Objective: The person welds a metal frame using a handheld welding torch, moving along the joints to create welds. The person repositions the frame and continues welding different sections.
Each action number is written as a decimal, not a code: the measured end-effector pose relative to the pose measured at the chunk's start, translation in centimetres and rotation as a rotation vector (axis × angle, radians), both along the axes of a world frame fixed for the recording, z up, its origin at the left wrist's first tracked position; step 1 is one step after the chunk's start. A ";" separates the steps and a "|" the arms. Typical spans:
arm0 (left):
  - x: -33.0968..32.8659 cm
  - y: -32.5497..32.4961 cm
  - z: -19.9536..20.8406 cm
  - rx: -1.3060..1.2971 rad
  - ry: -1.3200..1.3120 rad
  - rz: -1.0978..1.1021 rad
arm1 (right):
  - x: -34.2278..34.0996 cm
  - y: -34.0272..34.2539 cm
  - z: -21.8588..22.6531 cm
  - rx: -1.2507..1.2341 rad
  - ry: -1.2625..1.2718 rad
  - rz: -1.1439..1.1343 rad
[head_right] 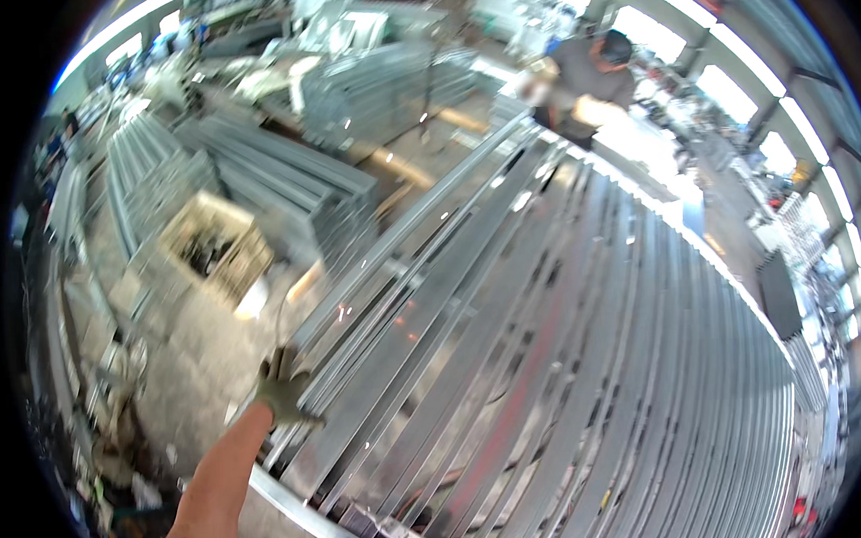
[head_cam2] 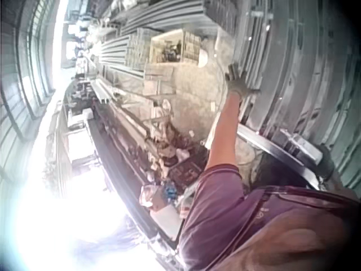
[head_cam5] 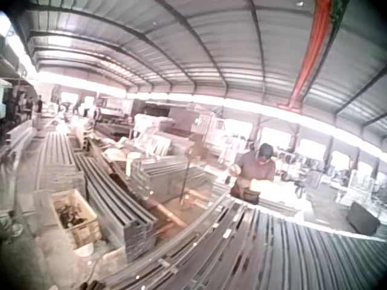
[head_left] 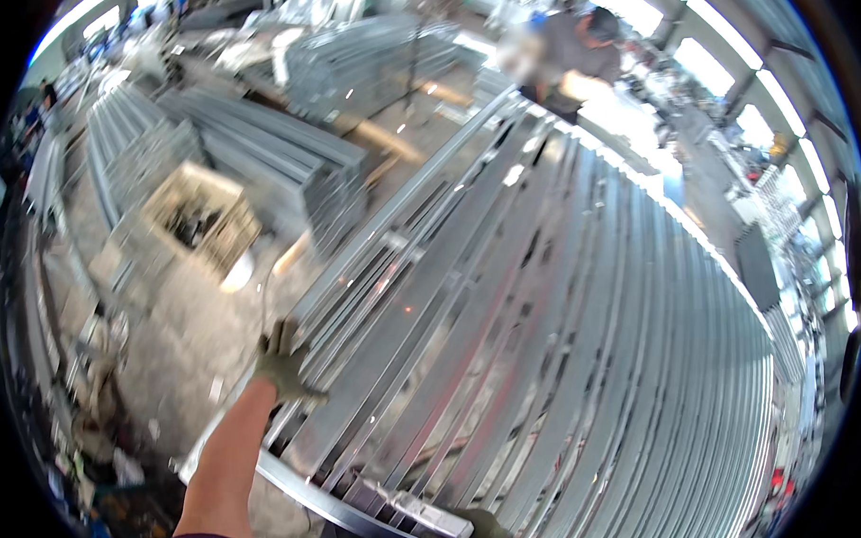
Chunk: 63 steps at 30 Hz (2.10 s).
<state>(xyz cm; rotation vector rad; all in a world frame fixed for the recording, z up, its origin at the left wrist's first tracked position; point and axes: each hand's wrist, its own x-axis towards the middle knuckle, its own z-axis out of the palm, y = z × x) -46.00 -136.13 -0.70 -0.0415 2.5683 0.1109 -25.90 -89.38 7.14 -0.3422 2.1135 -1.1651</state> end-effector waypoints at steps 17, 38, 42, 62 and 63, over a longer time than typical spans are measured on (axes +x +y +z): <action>11.0 7.8 -0.7 0.669 0.814 0.258 | 7.7 7.5 4.2 -0.138 0.186 -0.551; 21.9 41.6 22.8 1.502 0.908 0.205 | 9.8 26.1 10.7 -0.308 0.544 -1.016; 27.3 47.2 21.8 1.636 0.634 0.123 | 14.6 30.7 12.8 -0.446 0.499 -1.377; 44.4 32.2 11.6 0.815 0.616 0.493 | 16.7 31.2 16.5 -0.513 0.592 -1.346; 44.0 31.4 11.6 0.748 0.661 0.444 | 16.5 30.5 17.0 -0.493 0.628 -1.285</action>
